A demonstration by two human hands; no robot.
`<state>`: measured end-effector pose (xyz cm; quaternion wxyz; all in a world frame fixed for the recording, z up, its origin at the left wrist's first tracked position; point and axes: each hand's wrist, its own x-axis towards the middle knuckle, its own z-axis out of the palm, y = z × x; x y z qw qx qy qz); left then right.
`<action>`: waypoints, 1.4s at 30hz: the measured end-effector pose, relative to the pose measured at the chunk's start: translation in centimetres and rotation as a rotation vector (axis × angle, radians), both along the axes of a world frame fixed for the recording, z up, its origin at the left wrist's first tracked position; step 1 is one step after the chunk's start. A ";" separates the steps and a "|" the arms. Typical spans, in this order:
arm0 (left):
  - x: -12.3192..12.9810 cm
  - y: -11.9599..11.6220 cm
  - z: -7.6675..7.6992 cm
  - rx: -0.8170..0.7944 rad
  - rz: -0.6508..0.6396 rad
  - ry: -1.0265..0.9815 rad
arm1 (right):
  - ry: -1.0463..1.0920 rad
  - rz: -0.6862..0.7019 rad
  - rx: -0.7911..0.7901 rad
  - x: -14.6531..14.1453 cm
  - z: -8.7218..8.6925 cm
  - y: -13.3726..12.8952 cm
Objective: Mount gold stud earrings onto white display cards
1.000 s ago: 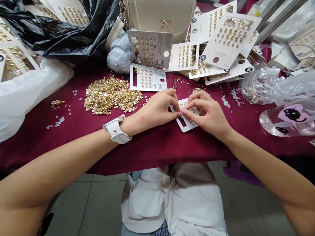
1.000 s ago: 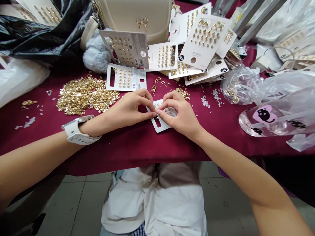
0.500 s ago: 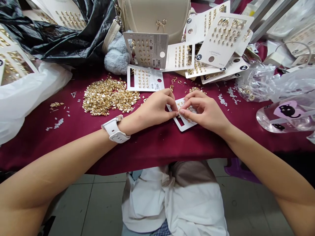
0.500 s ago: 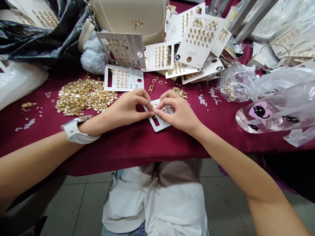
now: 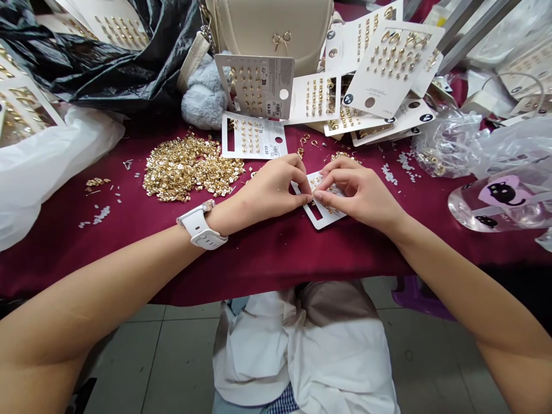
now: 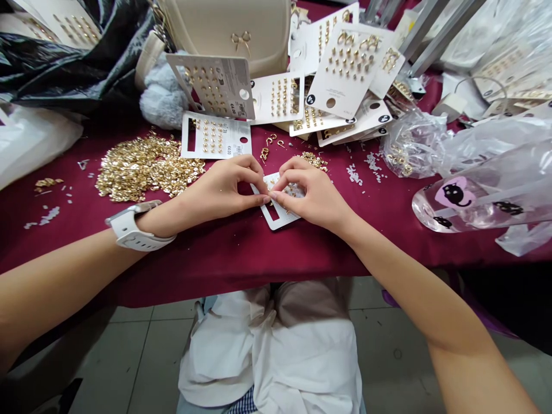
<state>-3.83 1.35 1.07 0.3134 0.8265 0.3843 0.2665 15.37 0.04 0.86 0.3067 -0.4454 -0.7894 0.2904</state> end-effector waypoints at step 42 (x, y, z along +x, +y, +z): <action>0.1 0.0 -0.2 0.048 0.002 0.033 | -0.049 0.042 -0.031 0.1 0.3 0.5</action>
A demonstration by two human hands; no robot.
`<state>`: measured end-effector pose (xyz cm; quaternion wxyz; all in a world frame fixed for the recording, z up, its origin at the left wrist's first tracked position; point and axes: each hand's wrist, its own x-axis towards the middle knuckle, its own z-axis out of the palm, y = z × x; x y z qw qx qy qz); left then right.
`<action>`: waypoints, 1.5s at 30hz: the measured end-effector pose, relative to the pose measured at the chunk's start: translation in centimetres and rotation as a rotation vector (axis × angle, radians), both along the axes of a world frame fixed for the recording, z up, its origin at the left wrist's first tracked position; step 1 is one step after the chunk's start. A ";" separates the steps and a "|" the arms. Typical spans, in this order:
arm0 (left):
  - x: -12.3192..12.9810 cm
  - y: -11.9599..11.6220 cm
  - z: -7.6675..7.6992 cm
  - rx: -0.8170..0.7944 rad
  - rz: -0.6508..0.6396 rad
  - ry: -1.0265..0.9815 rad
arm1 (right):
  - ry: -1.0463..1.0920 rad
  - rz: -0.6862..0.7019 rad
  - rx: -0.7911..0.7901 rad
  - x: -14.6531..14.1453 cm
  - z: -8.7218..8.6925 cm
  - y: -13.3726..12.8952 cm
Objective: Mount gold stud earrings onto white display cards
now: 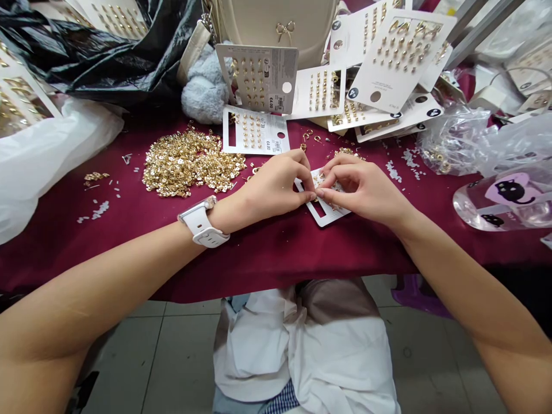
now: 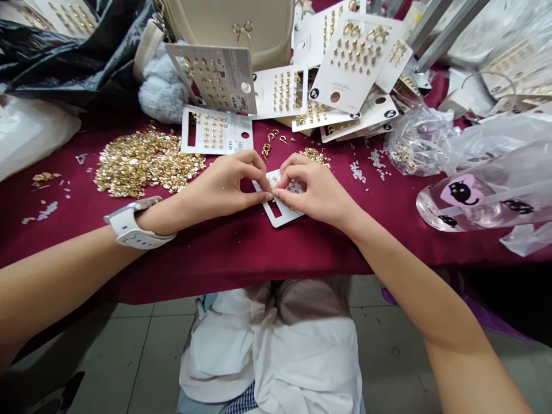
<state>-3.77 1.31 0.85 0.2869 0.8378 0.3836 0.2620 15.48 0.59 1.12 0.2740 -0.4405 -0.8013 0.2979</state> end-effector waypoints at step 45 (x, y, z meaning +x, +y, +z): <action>-0.4 0.2 0.0 0.082 -0.031 0.045 | -0.332 0.139 0.152 -0.7 2.9 0.7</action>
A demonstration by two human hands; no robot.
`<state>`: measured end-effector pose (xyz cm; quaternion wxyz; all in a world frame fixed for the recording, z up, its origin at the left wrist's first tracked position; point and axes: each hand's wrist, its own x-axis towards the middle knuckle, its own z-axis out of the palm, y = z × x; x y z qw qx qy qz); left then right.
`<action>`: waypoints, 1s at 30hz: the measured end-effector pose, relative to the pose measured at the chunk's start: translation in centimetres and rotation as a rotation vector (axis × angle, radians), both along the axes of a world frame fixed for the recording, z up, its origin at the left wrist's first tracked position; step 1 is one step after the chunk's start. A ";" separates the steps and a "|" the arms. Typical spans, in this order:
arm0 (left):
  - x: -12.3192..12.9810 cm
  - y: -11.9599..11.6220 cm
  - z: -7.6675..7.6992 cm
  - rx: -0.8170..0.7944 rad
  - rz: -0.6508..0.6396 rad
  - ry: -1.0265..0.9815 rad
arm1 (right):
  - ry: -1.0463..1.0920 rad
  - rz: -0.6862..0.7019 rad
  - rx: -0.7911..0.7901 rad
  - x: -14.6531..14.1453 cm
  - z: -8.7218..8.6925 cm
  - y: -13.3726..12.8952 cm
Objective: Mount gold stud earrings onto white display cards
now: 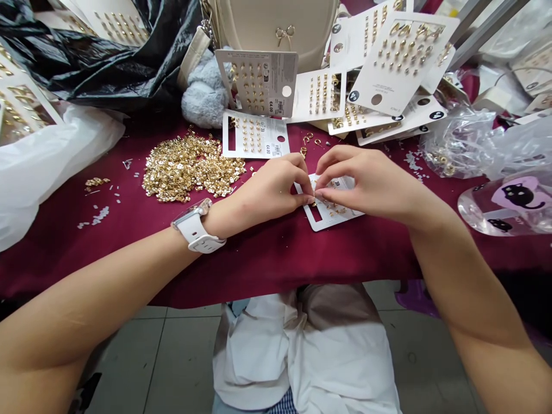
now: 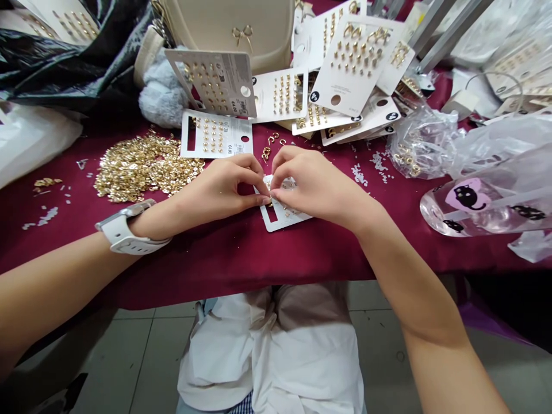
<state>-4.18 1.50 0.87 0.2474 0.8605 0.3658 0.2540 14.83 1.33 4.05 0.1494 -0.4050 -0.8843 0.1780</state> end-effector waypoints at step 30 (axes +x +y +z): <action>-0.4 -0.7 1.1 0.420 -0.112 0.352 | -0.207 -0.258 0.198 5.4 -0.5 2.2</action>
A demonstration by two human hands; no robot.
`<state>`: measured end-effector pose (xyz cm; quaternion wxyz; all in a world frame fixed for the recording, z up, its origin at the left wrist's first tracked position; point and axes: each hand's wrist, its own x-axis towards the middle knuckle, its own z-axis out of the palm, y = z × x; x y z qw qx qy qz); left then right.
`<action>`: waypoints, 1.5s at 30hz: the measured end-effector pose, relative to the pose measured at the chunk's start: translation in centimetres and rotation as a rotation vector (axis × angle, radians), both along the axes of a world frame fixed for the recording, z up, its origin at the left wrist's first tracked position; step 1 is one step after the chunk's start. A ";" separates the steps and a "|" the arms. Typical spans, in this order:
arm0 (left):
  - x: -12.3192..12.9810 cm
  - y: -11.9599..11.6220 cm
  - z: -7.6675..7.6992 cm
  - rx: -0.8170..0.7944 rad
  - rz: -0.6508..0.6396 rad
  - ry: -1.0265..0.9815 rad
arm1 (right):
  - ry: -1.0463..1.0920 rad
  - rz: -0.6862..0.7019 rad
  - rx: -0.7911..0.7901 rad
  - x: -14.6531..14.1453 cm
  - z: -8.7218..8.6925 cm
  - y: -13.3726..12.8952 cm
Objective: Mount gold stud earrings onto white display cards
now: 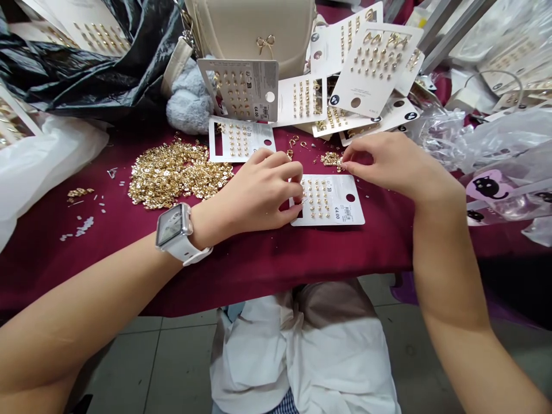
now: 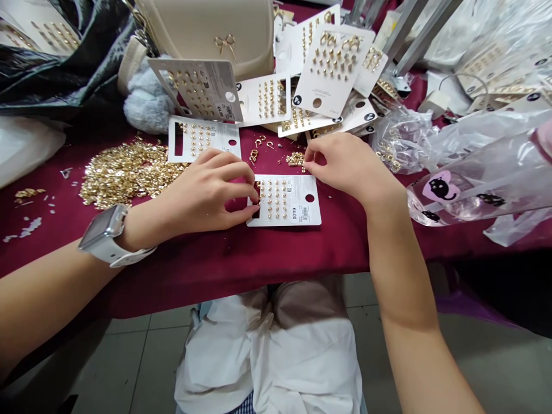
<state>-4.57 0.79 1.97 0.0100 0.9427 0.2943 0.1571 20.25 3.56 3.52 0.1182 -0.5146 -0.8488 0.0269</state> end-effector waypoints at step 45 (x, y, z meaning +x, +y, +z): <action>1.2 -0.3 -1.3 -0.277 0.167 -0.199 | 0.360 0.178 -0.184 -4.2 0.9 -3.9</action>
